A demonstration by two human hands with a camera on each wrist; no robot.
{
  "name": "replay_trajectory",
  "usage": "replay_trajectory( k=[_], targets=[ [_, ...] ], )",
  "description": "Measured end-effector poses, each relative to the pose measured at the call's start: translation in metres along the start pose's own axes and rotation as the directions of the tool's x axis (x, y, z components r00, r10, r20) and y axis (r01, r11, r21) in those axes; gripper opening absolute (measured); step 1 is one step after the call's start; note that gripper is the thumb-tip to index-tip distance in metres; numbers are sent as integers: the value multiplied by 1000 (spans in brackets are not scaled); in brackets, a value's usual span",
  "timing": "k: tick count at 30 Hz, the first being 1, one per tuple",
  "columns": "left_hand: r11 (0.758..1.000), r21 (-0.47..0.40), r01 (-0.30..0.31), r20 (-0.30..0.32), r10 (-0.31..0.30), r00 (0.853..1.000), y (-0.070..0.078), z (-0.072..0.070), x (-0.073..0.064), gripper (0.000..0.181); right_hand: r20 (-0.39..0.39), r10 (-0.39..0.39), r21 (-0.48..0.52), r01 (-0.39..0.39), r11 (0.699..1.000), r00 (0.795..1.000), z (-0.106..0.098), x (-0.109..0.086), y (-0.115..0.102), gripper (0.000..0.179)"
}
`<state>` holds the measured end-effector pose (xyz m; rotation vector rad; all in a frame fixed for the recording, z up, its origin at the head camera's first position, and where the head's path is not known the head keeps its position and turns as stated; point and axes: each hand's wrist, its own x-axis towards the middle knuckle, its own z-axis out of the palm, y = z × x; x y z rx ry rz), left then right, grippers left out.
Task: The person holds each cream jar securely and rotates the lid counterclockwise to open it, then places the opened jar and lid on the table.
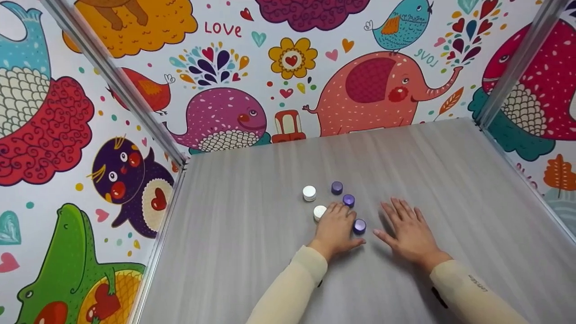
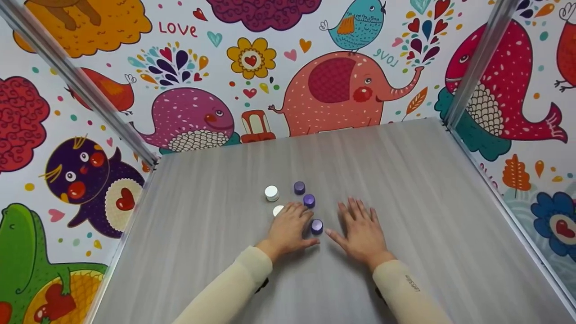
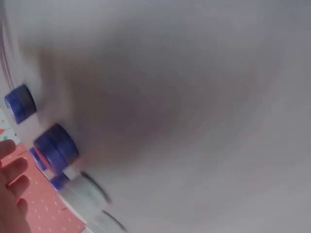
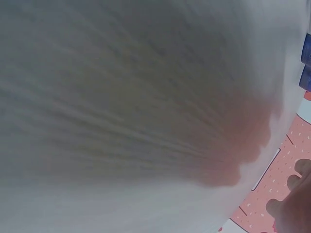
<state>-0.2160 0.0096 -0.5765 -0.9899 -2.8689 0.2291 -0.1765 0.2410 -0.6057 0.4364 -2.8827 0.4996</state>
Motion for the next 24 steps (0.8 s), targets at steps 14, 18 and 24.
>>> replay_trajectory(
  k=[14, 18, 24],
  targets=[
    [997, -72, 3, 2, -3, 1000, 3, 5, 15, 58, -83, -97, -1, 97, 995, 992, -3, 4, -6, 58],
    [998, -68, 15, 16, -14, 1000, 5, 7, 16, 55, -71, -105, -6, 105, 994, 992, -4, 5, -9, 58],
    [998, -53, 36, 2, -36, 999, 10, 10, 21, 48, -41, -106, -14, 106, 994, 993, -4, 5, -10, 58]
  ],
)
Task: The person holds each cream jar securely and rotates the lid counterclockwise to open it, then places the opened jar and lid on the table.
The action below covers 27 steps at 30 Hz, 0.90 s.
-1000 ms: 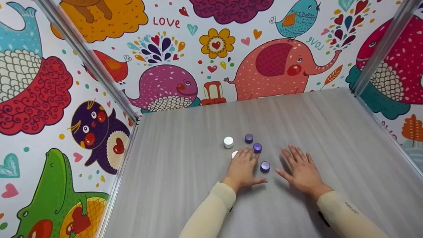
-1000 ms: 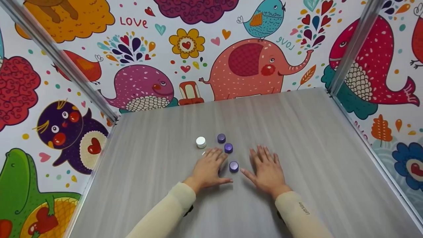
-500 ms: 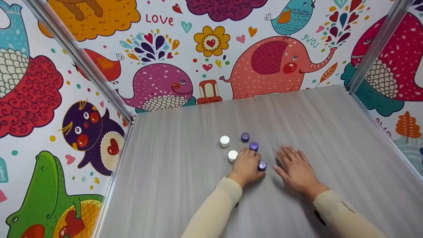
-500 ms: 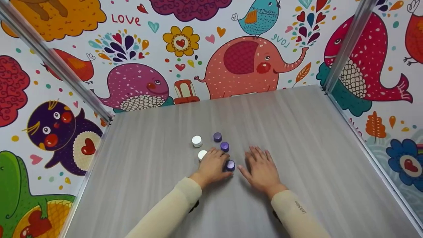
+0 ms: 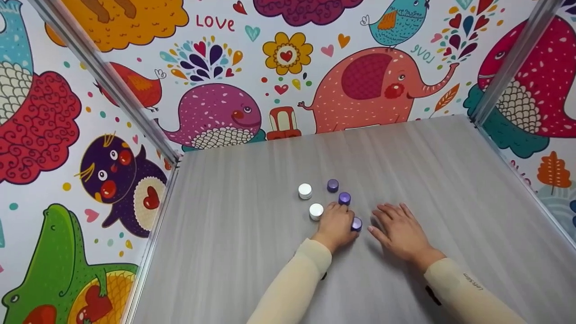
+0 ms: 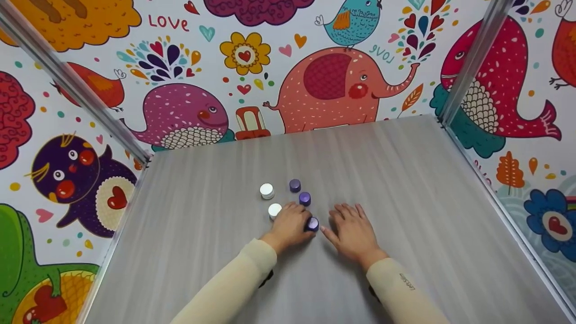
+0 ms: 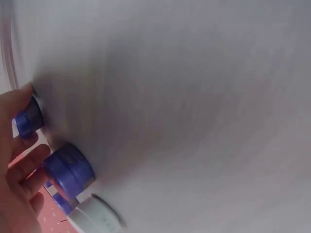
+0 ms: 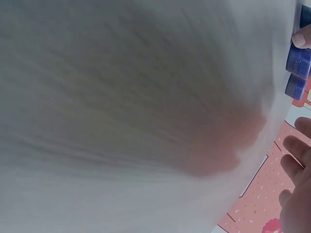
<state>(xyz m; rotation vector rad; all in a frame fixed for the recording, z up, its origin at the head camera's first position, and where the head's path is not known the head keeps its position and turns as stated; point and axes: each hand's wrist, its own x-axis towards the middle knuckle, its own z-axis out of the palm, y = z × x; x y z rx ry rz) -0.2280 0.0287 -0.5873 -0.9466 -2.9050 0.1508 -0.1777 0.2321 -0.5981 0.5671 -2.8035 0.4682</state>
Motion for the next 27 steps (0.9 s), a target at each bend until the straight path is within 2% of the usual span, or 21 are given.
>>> replay_trajectory(
  k=[4, 9, 14, 20, 27],
  targets=[
    [1000, -1, 9, -18, -9, 1000, 0, 1, 1, 45, -9, -20, -1, 20, 1000, 1000, 1, 2, -1, 53],
    [1000, -15, 16, -38, -17, 999, -1, 1, -1, 43, -50, -73, 8, 74, 997, 996, 3, 6, -4, 38],
    [998, -52, 29, -91, -33, 995, -2, -2, -4, 41, -79, -113, 21, 115, 993, 990, 4, 11, -10, 28],
    [996, -91, 24, -165, -39, 986, -2, -5, -6, 36, -90, -108, 52, 113, 992, 990, 2, 15, -18, 23],
    [995, -95, 20, -200, -38, 979, -2, -6, -10, 35, -113, -88, 68, 97, 993, 990, 4, 20, -25, 20]
  ],
)
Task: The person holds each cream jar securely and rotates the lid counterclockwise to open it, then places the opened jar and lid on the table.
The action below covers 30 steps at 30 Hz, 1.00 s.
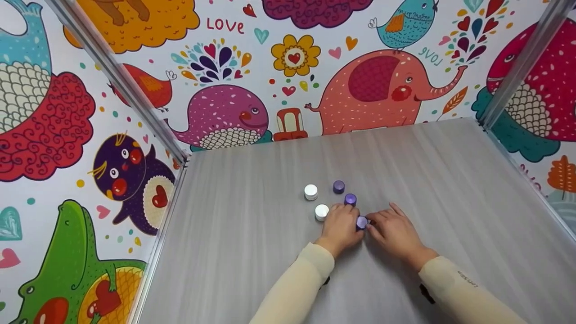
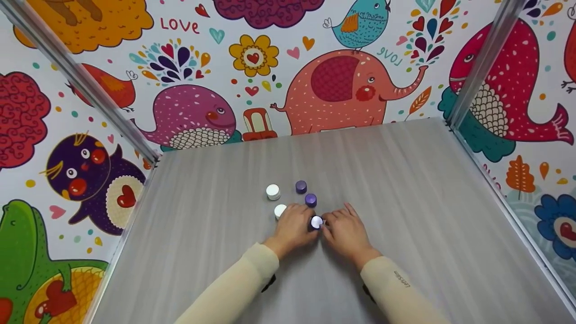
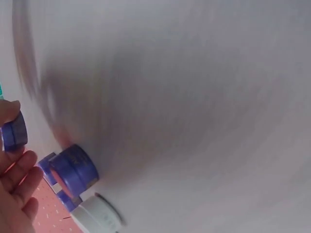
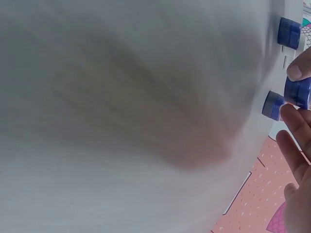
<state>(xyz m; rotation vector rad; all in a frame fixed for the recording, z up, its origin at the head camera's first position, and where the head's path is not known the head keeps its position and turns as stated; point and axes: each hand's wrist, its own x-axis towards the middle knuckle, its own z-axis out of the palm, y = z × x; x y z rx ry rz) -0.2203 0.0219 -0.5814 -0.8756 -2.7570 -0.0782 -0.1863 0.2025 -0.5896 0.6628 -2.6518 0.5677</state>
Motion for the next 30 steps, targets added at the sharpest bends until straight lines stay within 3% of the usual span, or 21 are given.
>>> replay_trajectory(
  k=[7, 13, 22, 30],
  targets=[
    [998, -63, 7, -56, -11, 998, -1, -1, -2, 32, 4, 58, 30, -58, 998, 998, 0, 3, -3, 21],
    [998, -65, 20, -58, -24, 998, 0, -3, -3, 31, 20, 112, 34, -112, 993, 994, 1, 7, -6, 26],
    [998, -47, -30, -112, 24, 993, 0, -4, -6, 30, 16, 161, 133, -162, 978, 987, 2, 9, -6, 19],
    [998, -51, -44, -50, 42, 998, -4, -4, -9, 33, 107, 160, 210, -179, 961, 981, 0, 9, -5, 19]
  ],
)
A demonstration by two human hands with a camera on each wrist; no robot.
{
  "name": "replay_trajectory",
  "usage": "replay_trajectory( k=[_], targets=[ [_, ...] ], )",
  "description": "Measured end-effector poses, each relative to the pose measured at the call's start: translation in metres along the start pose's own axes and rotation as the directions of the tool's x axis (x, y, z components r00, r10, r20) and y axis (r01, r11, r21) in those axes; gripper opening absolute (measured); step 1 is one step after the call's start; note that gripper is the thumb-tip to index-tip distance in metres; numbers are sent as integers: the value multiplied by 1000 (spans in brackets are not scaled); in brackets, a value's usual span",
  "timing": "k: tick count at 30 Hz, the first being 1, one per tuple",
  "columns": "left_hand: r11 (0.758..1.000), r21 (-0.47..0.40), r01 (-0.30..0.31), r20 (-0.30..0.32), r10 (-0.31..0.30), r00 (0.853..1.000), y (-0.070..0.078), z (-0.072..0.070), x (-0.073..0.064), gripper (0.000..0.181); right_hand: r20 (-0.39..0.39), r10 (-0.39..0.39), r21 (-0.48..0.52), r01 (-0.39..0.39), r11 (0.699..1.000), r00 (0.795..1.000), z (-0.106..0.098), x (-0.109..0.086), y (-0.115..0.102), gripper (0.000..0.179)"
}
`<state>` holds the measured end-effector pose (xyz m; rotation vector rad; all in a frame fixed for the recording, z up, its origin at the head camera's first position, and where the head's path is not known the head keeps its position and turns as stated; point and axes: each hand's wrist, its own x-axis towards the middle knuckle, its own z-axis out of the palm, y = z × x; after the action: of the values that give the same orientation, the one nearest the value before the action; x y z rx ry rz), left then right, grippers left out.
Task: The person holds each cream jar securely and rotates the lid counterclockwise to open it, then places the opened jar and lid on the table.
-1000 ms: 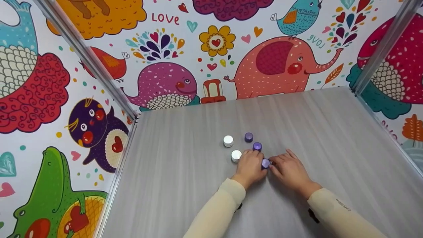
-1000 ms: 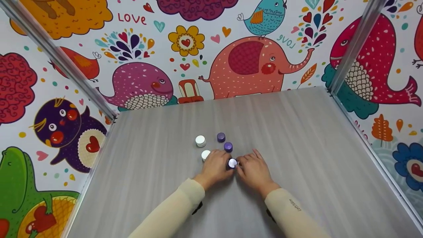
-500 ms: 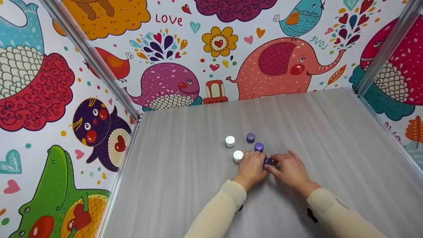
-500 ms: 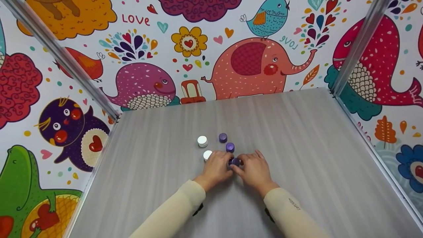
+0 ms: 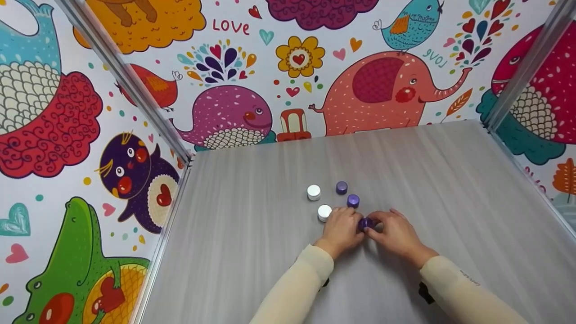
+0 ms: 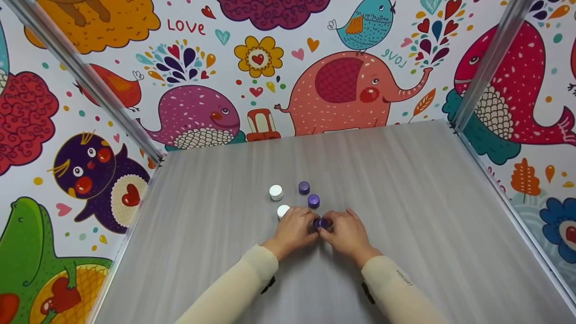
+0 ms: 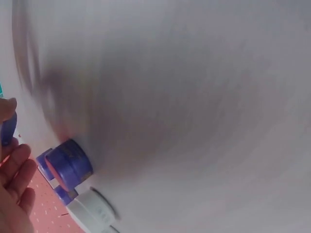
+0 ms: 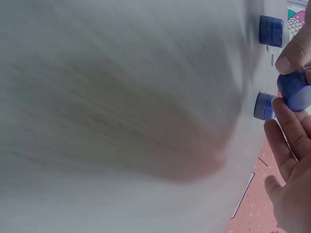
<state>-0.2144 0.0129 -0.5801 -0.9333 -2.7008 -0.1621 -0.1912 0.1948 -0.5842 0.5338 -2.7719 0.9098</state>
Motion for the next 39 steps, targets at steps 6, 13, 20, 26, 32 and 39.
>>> replay_trajectory(
  k=[6, 13, 20, 26, 32, 39],
  targets=[
    [1000, -12, -16, -4, 15, 1000, 0, -1, 1, 29, 30, -41, 23, 41, 999, 999, -2, 0, 4, 24],
    [999, -11, -33, -3, 33, 999, -1, -2, 2, 30, 23, -133, -4, 133, 991, 991, -5, -1, 7, 32],
    [999, -13, -42, -21, 42, 999, -1, -1, 1, 29, 33, -89, 39, 87, 995, 996, -6, -2, 7, 34],
    [999, -5, -53, -53, 53, 997, -1, -2, 0, 26, 42, 50, 52, -52, 997, 998, -6, -1, 4, 23],
    [998, 13, -67, -52, 68, 996, -1, -2, 0, 27, 39, 2, 79, -5, 997, 999, -5, 1, 5, 9],
    [998, 18, -59, -53, 60, 997, -1, -2, 1, 26, 38, -61, 105, 57, 993, 997, -6, 3, 7, 24]
  ],
)
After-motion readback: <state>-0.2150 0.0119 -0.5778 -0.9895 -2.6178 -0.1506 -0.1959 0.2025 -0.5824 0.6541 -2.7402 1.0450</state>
